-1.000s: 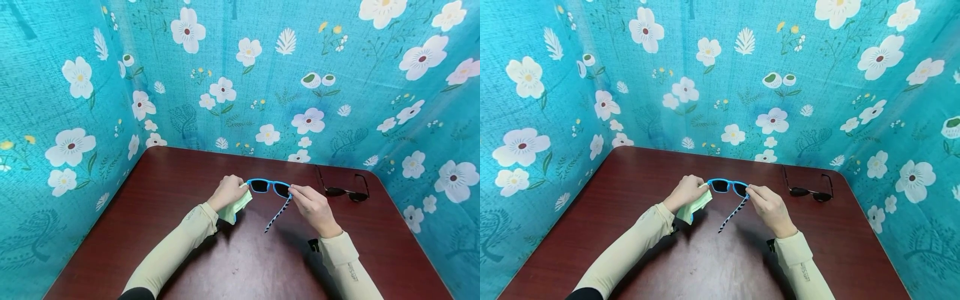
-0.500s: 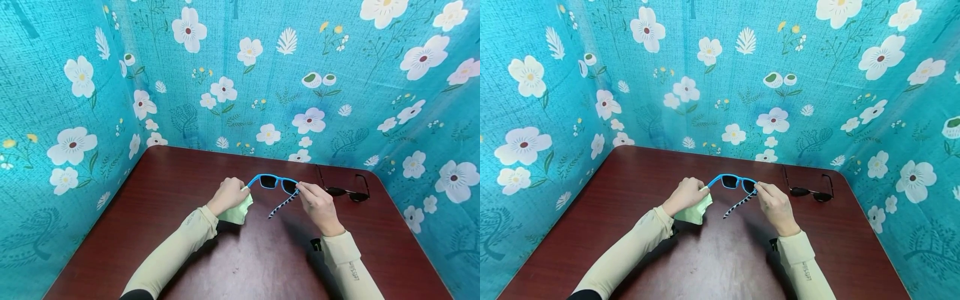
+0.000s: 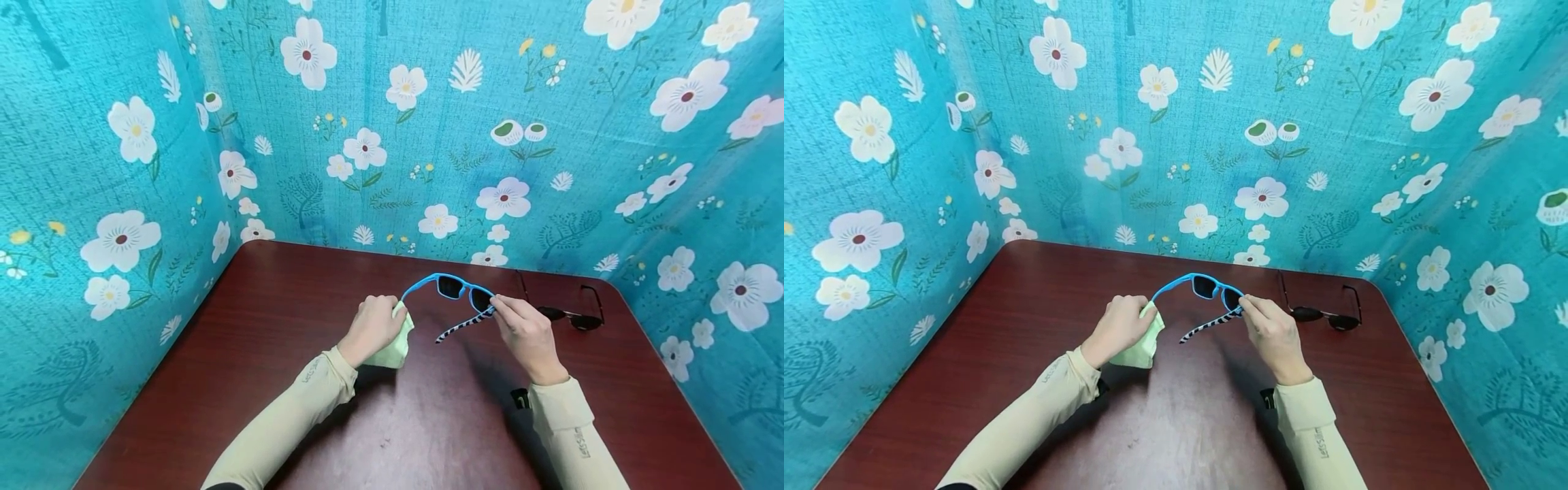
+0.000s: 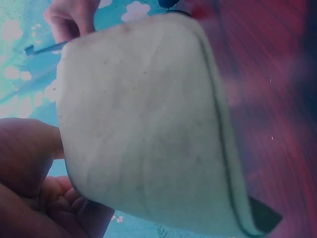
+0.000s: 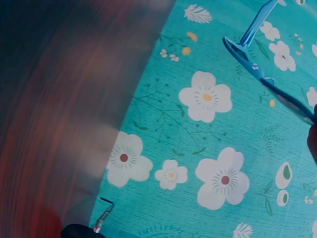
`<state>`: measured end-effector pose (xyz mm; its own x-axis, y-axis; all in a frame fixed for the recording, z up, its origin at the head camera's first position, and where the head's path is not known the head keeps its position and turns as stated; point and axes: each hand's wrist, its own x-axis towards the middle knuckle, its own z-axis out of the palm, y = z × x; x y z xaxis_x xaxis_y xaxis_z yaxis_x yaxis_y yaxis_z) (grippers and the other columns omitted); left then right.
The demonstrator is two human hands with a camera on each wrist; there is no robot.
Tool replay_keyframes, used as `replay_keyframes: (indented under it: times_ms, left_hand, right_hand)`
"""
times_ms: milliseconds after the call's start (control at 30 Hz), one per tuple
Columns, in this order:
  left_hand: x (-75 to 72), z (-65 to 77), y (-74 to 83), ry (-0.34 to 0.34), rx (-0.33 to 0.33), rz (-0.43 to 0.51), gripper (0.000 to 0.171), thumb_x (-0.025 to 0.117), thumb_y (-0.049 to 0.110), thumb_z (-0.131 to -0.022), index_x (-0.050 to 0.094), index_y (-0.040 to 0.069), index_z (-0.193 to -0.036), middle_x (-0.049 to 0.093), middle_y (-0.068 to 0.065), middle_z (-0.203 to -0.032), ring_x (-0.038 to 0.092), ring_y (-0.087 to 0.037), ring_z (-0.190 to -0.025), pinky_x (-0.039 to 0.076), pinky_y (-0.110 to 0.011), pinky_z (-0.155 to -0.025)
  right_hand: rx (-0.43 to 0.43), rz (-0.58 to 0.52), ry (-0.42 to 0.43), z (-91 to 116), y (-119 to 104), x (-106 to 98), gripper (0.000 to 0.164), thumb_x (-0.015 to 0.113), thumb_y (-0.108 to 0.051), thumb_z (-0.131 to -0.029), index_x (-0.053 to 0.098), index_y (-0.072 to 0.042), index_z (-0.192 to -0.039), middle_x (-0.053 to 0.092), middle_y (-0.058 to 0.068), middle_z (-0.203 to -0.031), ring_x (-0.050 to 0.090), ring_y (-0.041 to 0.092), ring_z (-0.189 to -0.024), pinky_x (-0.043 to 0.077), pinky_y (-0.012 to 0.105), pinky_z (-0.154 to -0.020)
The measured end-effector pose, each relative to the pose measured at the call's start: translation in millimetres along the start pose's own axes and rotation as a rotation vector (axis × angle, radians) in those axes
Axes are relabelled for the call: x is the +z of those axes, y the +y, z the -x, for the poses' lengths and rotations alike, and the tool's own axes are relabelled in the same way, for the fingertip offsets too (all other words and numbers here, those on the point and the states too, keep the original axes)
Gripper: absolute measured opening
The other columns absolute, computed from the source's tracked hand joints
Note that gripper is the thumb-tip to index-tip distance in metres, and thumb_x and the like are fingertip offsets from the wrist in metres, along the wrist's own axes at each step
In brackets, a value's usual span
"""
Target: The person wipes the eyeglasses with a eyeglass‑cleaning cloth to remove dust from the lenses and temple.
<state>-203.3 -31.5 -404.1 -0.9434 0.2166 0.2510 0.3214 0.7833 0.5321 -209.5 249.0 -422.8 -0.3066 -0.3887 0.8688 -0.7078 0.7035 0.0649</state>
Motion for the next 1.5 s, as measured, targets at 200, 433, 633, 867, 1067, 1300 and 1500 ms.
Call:
replay_keyframes:
  times_ms: [200, 433, 633, 867, 1067, 1300, 1500]
  left_hand:
    - [-0.8, -6.6, -7.4, -0.023, 0.004, 0.030, 0.027, 0.051, 0.022, -0.086, 0.053, 0.015, -0.060, 0.043, 0.002, -0.047, 0.038, -0.011, -0.039, 0.032, -0.023, -0.038]
    - [-0.8, -17.4, -14.9, -0.157, -0.010, 0.046, 0.032, 0.053, 0.024, -0.085, 0.049, 0.014, -0.054, 0.038, 0.003, -0.046, 0.041, -0.010, -0.040, 0.034, -0.022, -0.038]
    - [-0.5, -26.2, -19.0, -0.193, 0.004, 0.040, 0.031, 0.053, 0.026, -0.083, 0.052, 0.015, -0.054, 0.041, 0.004, -0.048, 0.042, -0.010, -0.043, 0.036, -0.023, -0.040]
    - [7.0, -27.4, -23.7, -0.137, 0.020, -0.044, 0.034, 0.054, 0.026, -0.081, 0.047, 0.016, -0.050, 0.035, 0.006, -0.043, 0.040, -0.010, -0.044, 0.035, -0.023, -0.042]
    - [9.3, -27.0, -24.3, -0.055, 0.021, -0.059, 0.027, 0.058, 0.027, -0.081, 0.051, 0.019, -0.055, 0.045, 0.005, -0.047, 0.046, -0.011, -0.048, 0.037, -0.023, -0.041]
    - [5.9, -28.0, -27.9, 0.068, 0.036, 0.014, 0.011, 0.059, 0.024, -0.082, 0.063, 0.021, -0.072, 0.054, 0.010, -0.059, 0.047, -0.008, -0.048, 0.037, -0.022, -0.041]
    - [1.6, -27.6, -41.4, 0.140, -0.003, 0.381, 0.013, 0.059, 0.033, -0.083, 0.066, 0.023, -0.081, 0.060, 0.011, -0.069, 0.051, -0.007, -0.057, 0.042, -0.025, -0.048]
  right_hand:
    - [-0.097, -0.070, 0.029, -1, -6, 3, 0.025, 0.053, -0.019, -0.088, 0.067, 0.000, -0.096, 0.064, 0.011, -0.094, 0.061, 0.022, -0.076, 0.048, 0.033, -0.065]
    - [-0.171, -0.155, 0.068, -9, -21, 3, 0.022, 0.056, -0.018, -0.087, 0.068, -0.002, -0.096, 0.065, 0.011, -0.089, 0.062, 0.021, -0.073, 0.049, 0.029, -0.066]
    - [-0.224, -0.197, 0.057, -15, -31, 3, 0.022, 0.056, -0.017, -0.086, 0.068, 0.000, -0.094, 0.065, 0.012, -0.088, 0.061, 0.019, -0.071, 0.049, 0.028, -0.064]
    - [-0.187, -0.203, -0.040, -12, -26, 4, 0.024, 0.053, -0.016, -0.089, 0.067, 0.002, -0.097, 0.063, 0.012, -0.091, 0.061, 0.020, -0.075, 0.049, 0.031, -0.064]
    - [-0.129, -0.184, -0.113, -8, -22, 5, 0.025, 0.052, -0.017, -0.089, 0.067, 0.002, -0.096, 0.062, 0.012, -0.092, 0.060, 0.020, -0.077, 0.049, 0.033, -0.065]
    - [-0.082, -0.181, -0.147, -5, -17, 2, 0.023, 0.064, -0.008, -0.079, 0.066, 0.000, -0.100, 0.062, 0.012, -0.094, 0.060, 0.020, -0.080, 0.049, 0.034, -0.067]
    - [0.020, -0.206, -0.111, 1, -8, 0, 0.024, 0.057, -0.020, -0.086, 0.068, -0.002, -0.095, 0.063, 0.006, -0.093, 0.061, 0.017, -0.078, 0.048, 0.027, -0.065]
